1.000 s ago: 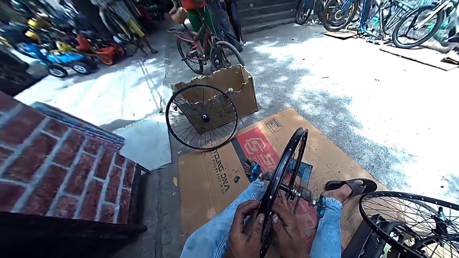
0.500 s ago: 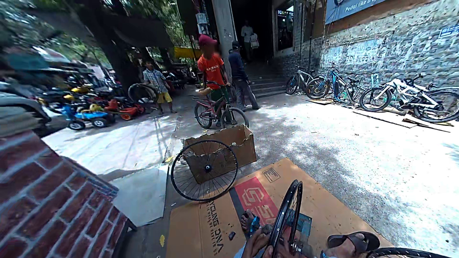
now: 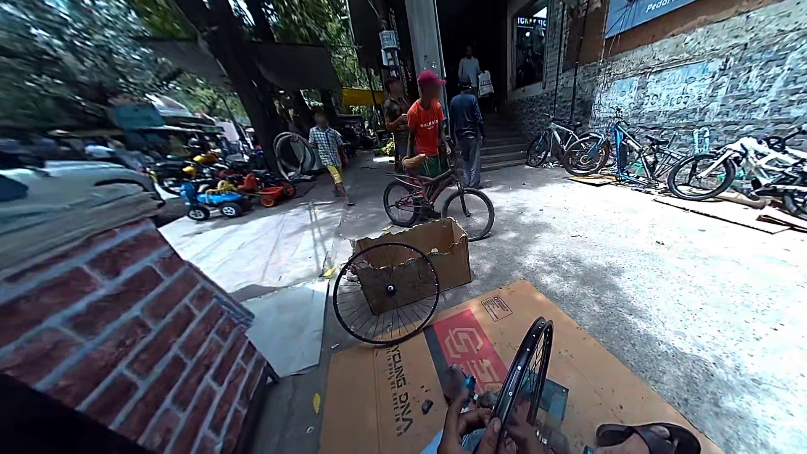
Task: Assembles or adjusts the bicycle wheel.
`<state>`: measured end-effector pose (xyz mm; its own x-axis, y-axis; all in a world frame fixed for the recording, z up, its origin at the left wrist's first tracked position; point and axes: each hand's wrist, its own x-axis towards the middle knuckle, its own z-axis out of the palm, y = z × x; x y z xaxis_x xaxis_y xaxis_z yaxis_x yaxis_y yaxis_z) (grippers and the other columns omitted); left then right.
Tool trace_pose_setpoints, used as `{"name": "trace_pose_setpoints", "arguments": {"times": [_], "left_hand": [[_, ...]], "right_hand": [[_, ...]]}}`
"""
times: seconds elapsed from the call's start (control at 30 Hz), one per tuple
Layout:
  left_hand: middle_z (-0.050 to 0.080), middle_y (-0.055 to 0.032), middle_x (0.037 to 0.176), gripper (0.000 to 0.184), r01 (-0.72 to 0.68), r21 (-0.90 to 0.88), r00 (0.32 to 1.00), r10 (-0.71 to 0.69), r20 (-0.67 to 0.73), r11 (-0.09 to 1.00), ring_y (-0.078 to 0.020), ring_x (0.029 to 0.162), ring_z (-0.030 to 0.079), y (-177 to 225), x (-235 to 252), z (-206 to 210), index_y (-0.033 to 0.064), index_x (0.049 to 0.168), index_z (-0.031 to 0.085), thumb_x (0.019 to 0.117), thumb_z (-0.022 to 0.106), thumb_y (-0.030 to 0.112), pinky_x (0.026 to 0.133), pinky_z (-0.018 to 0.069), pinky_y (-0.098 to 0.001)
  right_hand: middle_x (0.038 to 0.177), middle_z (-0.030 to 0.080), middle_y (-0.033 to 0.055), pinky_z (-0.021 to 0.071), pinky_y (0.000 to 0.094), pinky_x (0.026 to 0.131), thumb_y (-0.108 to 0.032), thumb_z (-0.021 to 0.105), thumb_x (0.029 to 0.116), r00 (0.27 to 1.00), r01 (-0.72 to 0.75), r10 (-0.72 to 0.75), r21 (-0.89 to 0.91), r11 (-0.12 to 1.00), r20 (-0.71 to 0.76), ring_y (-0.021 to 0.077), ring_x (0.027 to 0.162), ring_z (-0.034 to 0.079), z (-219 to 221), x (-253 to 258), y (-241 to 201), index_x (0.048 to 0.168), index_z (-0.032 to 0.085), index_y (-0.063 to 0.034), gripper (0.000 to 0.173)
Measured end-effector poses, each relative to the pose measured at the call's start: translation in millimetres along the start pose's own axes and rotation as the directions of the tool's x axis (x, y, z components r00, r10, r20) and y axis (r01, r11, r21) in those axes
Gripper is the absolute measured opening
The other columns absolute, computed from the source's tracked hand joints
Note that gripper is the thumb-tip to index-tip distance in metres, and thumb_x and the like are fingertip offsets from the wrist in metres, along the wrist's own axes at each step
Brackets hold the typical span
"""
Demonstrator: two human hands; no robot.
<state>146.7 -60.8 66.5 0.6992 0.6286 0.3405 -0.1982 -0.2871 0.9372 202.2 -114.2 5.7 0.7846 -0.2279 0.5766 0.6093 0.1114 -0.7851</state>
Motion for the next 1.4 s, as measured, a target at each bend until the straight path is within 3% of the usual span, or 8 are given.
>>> {"name": "trace_pose_setpoints", "arguments": {"times": [0.23, 0.43, 0.63, 0.77, 0.87, 1.1, 1.2, 1.4], "left_hand": [[0.076, -0.0183, 0.109, 0.058, 0.035, -0.049, 0.998, -0.033, 0.05, 0.998, -0.0231, 0.105, 0.075, 8, 2, 3, -0.0131, 0.139, 0.046, 0.0914, 0.073, 0.004, 0.098, 0.0596, -0.0392], [0.072, -0.0178, 0.113, 0.051, 0.069, -0.087, 0.991, -0.059, 0.121, 0.994, -0.0222, 0.107, 0.072, 8, -2, 6, -0.0094, 0.137, 0.045, 0.0931, 0.069, 0.003, 0.093, 0.0606, -0.0381], [0.074, -0.0142, 0.109, 0.058, 0.014, -0.093, 0.996, -0.006, 0.09, 0.996, -0.0236, 0.11, 0.071, -2, -5, -5, -0.0093, 0.14, 0.039, 0.0911, 0.068, 0.0, 0.099, 0.0574, -0.0403], [0.071, -0.0126, 0.113, 0.076, 0.086, -0.101, 0.994, -0.079, 0.073, 0.991, -0.0222, 0.108, 0.068, 4, -5, 10, -0.0069, 0.15, 0.03, 0.0882, 0.073, 0.005, 0.097, 0.0567, -0.0382], [0.071, -0.0118, 0.112, 0.076, 0.058, -0.068, 0.998, -0.055, 0.041, 0.996, -0.0218, 0.106, 0.068, -1, 0, 14, -0.0071, 0.149, 0.035, 0.0865, 0.075, 0.011, 0.097, 0.0564, -0.0369], [0.076, -0.0095, 0.101, 0.07, 0.081, -0.07, 0.995, -0.085, -0.05, 0.994, -0.0197, 0.096, 0.073, -5, 6, 4, -0.0023, 0.141, 0.047, 0.0825, 0.081, 0.015, 0.086, 0.0619, -0.0333], [0.078, -0.0087, 0.103, 0.064, 0.126, -0.088, 0.992, -0.128, -0.017, 0.988, -0.0197, 0.097, 0.075, 5, 2, 12, 0.0015, 0.141, 0.05, 0.0844, 0.079, 0.01, 0.087, 0.0624, -0.0351], [0.077, -0.0121, 0.107, 0.057, 0.153, -0.112, 0.986, -0.144, 0.09, 0.982, -0.0222, 0.096, 0.076, 5, 7, 2, 0.0046, 0.145, 0.049, 0.0932, 0.071, 0.008, 0.083, 0.0635, -0.0351]], "right_hand": [[0.115, 0.074, 0.0113, 0.0331, 0.0501, 0.122, -0.018, 0.07, 0.0927, 0.811, -0.27, 0.089, 0.235, 0.934, 0.579, 0.0205, 0.127, 0.062, -47, 36, 7, 0.097, 0.073, -0.0034, 0.015], [0.108, 0.075, 0.0121, 0.0652, 0.0373, 0.086, 0.015, 0.072, 0.0793, 0.877, -0.254, 0.132, 0.213, 0.944, 0.462, 0.0192, 0.092, 0.076, -49, 43, -3, 0.118, 0.065, 0.008, 0.04], [0.123, 0.073, 0.0122, 0.0503, 0.0457, 0.112, -0.008, 0.079, 0.0828, 0.721, -0.176, 0.007, 0.173, 0.969, 0.693, 0.0212, 0.12, 0.067, -56, 49, 11, 0.123, 0.071, 0.0018, 0.042], [0.1, 0.077, 0.0065, 0.0648, 0.0326, 0.082, 0.001, 0.082, 0.0754, 0.857, -0.06, 0.008, 0.084, 0.995, 0.515, 0.0145, 0.091, 0.074, -56, 51, 7, 0.097, 0.078, -0.0034, 0.023], [0.087, 0.076, 0.0019, 0.0637, 0.0278, 0.078, -0.011, 0.082, 0.0708, 0.977, 0.047, -0.029, -0.082, 0.996, 0.213, 0.0091, 0.083, 0.074, -34, 34, 3, 0.078, 0.071, -0.0077, 0.013], [0.122, 0.074, 0.0117, 0.0428, 0.0506, 0.119, -0.019, 0.06, 0.1005, 0.936, -0.088, 0.058, 0.071, 0.994, 0.348, 0.0308, 0.13, 0.062, -31, 10, -2, 0.118, 0.075, 0.0, 0.03], [0.123, 0.074, 0.0128, 0.0378, 0.0546, 0.122, -0.018, 0.058, 0.1035, 0.925, -0.115, 0.053, 0.143, 0.983, 0.376, 0.0292, 0.129, 0.063, -45, 16, -4, 0.117, 0.076, -0.0004, 0.029], [0.123, 0.072, 0.0199, 0.0604, 0.0378, 0.1, -0.007, 0.068, 0.0936, 0.993, -0.056, 0.047, 0.081, 0.995, 0.109, 0.0271, 0.117, 0.071, -15, -11, -13, 0.109, 0.079, 0.0026, 0.02]]}}
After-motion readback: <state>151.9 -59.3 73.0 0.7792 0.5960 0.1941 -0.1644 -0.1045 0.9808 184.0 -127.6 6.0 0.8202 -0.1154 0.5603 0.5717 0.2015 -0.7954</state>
